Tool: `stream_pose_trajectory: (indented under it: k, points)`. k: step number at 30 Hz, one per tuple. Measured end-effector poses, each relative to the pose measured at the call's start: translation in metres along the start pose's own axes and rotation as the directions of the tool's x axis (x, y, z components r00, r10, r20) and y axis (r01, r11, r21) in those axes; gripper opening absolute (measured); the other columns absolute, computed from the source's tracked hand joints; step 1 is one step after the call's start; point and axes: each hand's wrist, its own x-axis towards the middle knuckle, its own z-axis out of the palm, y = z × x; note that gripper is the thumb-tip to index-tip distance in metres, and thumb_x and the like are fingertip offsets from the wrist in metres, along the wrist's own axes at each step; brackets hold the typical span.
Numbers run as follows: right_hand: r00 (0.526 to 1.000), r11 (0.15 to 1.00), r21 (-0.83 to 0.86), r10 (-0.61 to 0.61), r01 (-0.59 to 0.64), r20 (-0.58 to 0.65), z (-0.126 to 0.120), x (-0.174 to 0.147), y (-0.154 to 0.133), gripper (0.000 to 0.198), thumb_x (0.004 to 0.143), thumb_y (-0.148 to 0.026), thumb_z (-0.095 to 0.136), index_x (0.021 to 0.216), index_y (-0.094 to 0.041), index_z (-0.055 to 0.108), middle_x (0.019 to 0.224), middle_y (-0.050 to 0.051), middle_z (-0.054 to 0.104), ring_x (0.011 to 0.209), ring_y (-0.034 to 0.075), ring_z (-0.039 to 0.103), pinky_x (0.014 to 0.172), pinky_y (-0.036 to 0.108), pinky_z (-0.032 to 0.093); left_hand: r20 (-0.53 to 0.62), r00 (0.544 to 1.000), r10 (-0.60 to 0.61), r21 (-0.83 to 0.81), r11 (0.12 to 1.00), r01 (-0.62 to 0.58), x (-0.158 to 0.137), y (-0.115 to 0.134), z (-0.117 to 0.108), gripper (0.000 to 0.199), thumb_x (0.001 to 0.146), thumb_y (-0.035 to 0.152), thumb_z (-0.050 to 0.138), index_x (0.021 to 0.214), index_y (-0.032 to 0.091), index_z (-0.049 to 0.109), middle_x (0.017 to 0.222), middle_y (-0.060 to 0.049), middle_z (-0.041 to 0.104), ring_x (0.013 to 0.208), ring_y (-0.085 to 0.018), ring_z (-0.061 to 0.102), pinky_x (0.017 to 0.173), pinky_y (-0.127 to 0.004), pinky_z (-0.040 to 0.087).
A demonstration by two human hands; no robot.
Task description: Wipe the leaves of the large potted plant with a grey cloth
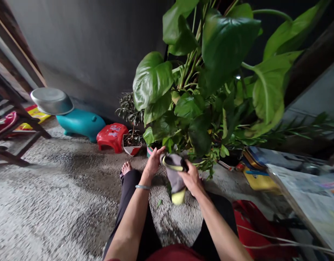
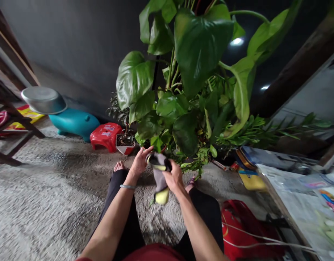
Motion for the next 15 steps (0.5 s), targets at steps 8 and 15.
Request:
stream_pose_trajectory:
  k: [8,15]
  points:
    - [0.936,0.979,0.016,0.201,-0.205,-0.289,-0.114,-0.030,0.045,0.047,0.056,-0.038,0.077,0.100,-0.021,0.078,0.093,0.009,0.082,0.091,0.035,0.076,0.081,0.045,0.061,-0.172,0.985,0.002,0.257,0.965,0.043,0.015,-0.029,-0.013,0.060,0.084,0.062,0.069,0.123,0.016,0.073,0.142,-0.019,0.066,0.134,-0.038,0.058,0.113,-0.053,0.042]
    - [0.948,0.951,-0.182,0.200,-0.248,-0.248,-0.077,0.018,0.040,0.041,0.057,-0.030,0.063,0.095,-0.021,0.074,0.094,0.013,0.081,0.094,0.037,0.074,0.088,0.047,0.057,0.022,0.987,-0.159,0.453,0.882,0.132,-0.004,-0.113,0.004,0.094,0.047,0.029,0.101,0.133,0.014,0.067,0.130,-0.020,0.069,0.117,-0.034,0.065,0.105,-0.050,0.049]
